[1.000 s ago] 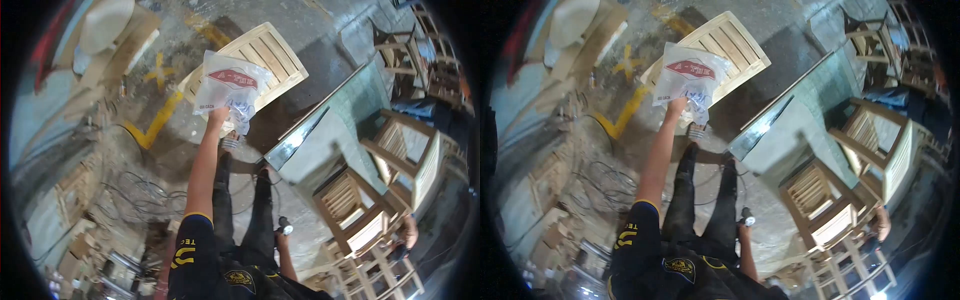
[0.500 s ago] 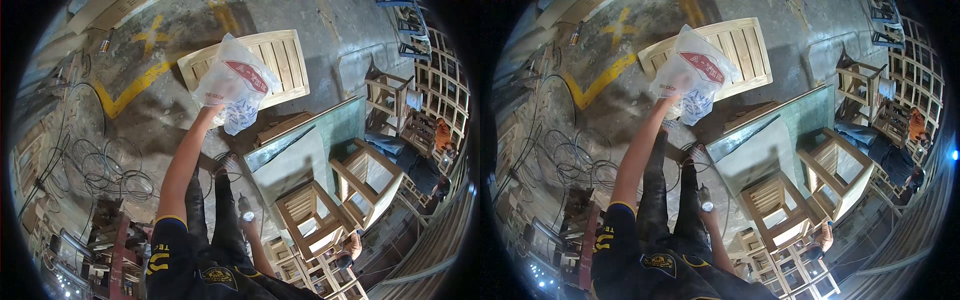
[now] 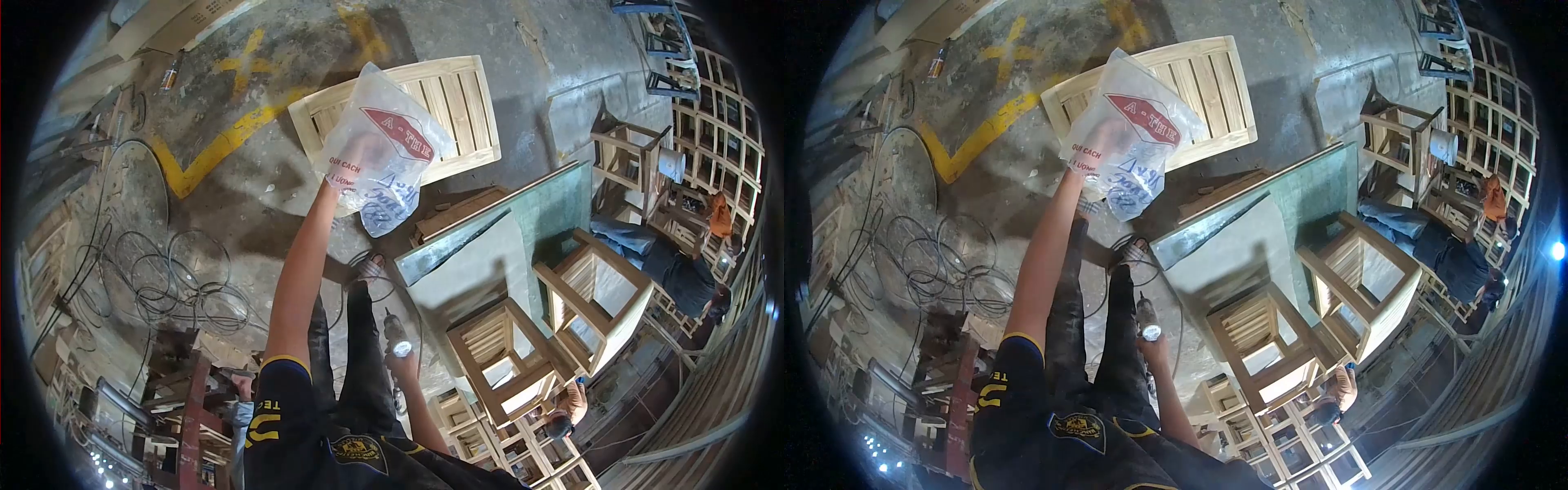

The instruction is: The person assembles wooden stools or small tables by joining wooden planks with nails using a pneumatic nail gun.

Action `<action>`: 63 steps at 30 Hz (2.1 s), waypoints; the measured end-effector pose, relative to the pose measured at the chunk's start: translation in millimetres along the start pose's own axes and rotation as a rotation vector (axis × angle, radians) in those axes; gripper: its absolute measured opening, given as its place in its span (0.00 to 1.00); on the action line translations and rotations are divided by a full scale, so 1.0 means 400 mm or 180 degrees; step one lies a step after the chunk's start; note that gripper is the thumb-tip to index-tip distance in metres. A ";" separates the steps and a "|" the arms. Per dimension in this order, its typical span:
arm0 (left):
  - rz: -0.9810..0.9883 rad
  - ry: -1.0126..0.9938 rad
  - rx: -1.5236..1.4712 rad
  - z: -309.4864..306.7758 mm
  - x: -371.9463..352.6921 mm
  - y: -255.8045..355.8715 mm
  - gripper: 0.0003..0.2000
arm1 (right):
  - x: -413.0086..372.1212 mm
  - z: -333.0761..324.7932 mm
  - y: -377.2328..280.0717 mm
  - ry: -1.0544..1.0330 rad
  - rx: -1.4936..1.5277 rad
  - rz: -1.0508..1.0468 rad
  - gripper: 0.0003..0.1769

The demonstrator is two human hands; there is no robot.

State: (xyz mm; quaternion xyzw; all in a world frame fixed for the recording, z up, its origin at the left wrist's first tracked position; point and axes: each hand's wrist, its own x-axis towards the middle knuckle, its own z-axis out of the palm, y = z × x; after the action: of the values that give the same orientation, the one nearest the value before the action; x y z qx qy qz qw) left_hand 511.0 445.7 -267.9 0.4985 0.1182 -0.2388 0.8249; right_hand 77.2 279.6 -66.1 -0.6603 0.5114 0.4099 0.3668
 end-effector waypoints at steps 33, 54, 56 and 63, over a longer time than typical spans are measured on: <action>-0.0133 0.0543 0.1214 0.028 0.051 0.004 0.06 | -0.034 0.069 -0.118 0.0354 -0.0552 -0.0207 0.23; -0.0864 0.0467 -0.1079 0.056 0.024 0.122 0.05 | 0.041 0.099 0.059 -0.0127 -0.0011 -0.0051 0.22; -0.0638 0.0527 -0.0154 0.028 0.039 0.107 0.04 | -0.013 0.088 -0.028 0.0048 0.0067 -0.0040 0.22; 0.0162 0.0962 0.2663 0.022 0.121 0.057 0.04 | -0.003 0.101 -0.015 0.0197 -0.0248 -0.0214 0.21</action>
State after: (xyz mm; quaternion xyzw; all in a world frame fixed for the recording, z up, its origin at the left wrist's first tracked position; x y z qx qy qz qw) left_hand 563.8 433.5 -266.9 0.8214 0.1183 -0.1703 0.5313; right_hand 76.2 317.8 -80.4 -0.7033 0.4837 0.3962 0.3383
